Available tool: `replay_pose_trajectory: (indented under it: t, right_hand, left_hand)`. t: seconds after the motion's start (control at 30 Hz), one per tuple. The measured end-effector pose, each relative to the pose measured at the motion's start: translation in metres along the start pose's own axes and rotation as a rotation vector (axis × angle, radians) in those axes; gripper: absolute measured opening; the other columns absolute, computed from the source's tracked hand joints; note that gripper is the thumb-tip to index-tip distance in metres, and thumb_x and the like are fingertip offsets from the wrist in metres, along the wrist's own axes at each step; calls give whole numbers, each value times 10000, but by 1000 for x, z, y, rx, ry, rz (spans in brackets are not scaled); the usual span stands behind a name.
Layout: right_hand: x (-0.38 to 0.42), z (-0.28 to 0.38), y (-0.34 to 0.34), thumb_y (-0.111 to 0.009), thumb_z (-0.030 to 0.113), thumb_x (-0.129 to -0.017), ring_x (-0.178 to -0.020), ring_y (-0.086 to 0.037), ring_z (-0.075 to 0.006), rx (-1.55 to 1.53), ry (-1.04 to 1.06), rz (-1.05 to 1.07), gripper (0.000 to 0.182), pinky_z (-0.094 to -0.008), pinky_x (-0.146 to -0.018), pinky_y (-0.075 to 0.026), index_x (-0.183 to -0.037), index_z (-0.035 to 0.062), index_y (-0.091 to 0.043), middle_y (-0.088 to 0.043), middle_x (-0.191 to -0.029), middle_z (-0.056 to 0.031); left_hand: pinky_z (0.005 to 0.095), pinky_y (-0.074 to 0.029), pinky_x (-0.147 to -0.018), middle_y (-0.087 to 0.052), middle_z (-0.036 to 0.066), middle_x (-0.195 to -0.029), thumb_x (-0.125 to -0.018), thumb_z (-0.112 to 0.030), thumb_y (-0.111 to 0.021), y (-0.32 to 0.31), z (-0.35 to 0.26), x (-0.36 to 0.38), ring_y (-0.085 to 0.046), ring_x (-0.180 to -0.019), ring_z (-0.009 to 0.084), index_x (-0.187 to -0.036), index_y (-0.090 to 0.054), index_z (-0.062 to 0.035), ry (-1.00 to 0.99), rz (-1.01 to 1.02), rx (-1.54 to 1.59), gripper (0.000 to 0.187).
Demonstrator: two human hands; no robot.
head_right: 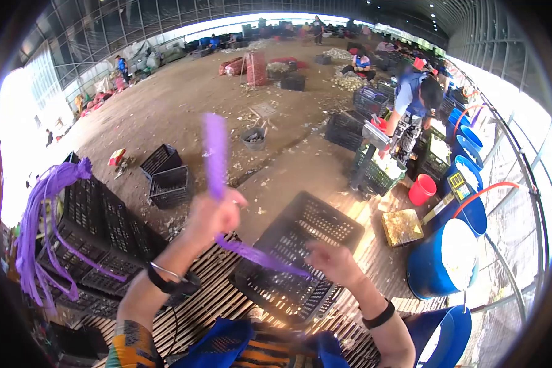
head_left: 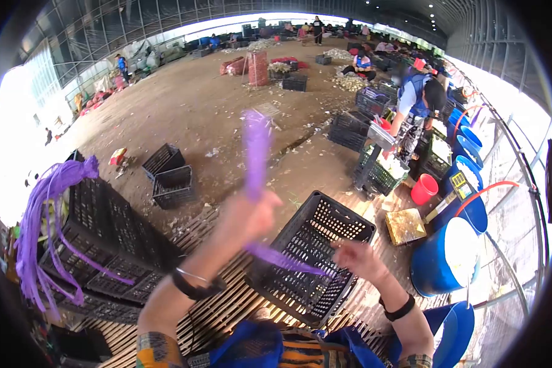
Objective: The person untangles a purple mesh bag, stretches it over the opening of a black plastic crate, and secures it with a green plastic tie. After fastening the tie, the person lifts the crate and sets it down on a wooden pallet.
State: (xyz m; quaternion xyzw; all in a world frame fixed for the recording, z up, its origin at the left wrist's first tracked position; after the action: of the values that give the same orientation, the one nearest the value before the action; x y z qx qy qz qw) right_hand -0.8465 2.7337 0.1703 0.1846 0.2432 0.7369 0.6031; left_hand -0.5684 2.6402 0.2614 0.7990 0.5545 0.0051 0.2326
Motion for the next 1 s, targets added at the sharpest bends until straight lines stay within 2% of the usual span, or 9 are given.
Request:
replay_pose_trajectory:
  t: [0.07, 0.13, 0.27, 0.33, 0.4, 0.5, 0.87, 0.93, 1.0]
  right_hand:
    - [-15, 77, 16, -618, 324, -838, -691, -606, -131, -601, 18, -63, 555, -187, -459, -432, -1249, -6, -443, -633, -898, -76]
    - [-21, 103, 20, -602, 217, -854, -654, -602, -117, -839, 95, -204, 373, -179, -438, -415, -1145, -9, -540, -634, -868, -96]
    - [-22, 113, 20, -593, 136, -853, -600, -594, -109, -654, 21, -388, 201, -174, -419, -397, -979, -18, -623, -638, -822, -97]
    - [-22, 122, 12, -582, 51, -841, -546, -575, -101, -403, -4, -554, 102, -177, -440, -415, -840, -27, -647, -638, -765, -66]
    - [-25, 112, 0, -618, 18, -783, -542, -572, -120, -165, 130, -690, 70, -213, -469, -441, -838, -18, -643, -630, -714, -59]
    - [-32, 118, -22, -661, 25, -671, -583, -584, -274, 361, 315, -649, 97, -318, -500, -468, -765, 31, -638, -586, -693, -127]
    - [-31, 115, -62, -640, 52, -663, -574, -577, -200, 728, 280, -631, 112, -305, -437, -468, -723, 69, -547, -558, -727, -45]
    - [-28, 119, -63, -623, 24, -671, -604, -587, -172, 764, 403, -565, 120, -298, -444, -481, -774, 52, -567, -571, -791, -60]
    - [-26, 111, -77, -619, 18, -677, -615, -589, -177, 762, 418, -497, 124, -296, -470, -492, -790, 42, -573, -572, -816, -67]
  left_hand:
    - [258, -437, -500, -530, -4, -583, -912, -235, -492, -49, 11, 13, -525, -556, 81, -958, -612, -57, 67, 267, 37, 220]
    - [366, -459, -505, -552, 102, -598, -888, -271, -527, -84, 40, 13, -566, -543, 293, -1042, -582, -115, -364, 274, -48, 226]
    - [329, -480, -605, -604, 69, -787, -864, -247, -568, -80, 37, 8, -622, -698, 218, -1044, -579, -56, -110, 522, 42, 262]
    - [324, -480, -639, -604, 64, -801, -866, -236, -564, -68, 27, -1, -612, -703, 228, -1045, -583, -69, -634, 60, -162, 246]
    - [276, -453, -603, -569, 16, -717, -890, -205, -526, -52, 28, -10, -552, -646, 147, -976, -603, -67, -680, -45, -220, 180]
    - [209, -340, -492, -505, -37, -647, -899, -179, -499, -41, 28, -8, -450, -583, 48, -757, -573, -33, 94, 573, 410, 217]
    - [253, -421, -502, -574, 61, -644, -875, -230, -519, -40, 59, -18, -545, -554, 134, -831, -598, 1, 458, 703, 641, 248]
    - [317, -463, -592, -596, 91, -742, -905, -268, -450, -52, 79, -27, -569, -644, 183, -867, -591, 4, 713, 607, 1245, 308]
    - [369, -474, -659, -603, 108, -790, -928, -287, -381, -55, 94, -32, -574, -708, 225, -876, -580, 0, 536, 604, 1217, 354]
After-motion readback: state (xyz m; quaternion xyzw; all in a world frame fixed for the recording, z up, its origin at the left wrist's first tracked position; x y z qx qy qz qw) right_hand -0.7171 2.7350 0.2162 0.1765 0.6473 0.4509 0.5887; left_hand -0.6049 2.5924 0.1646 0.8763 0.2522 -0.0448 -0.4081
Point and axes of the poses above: each hand's wrist, its own x-axis away from the middle knuckle, its own y-axis out of the back of the hand, z = x × y, the point moved 1 cm from there along -x, towards the middle knuckle
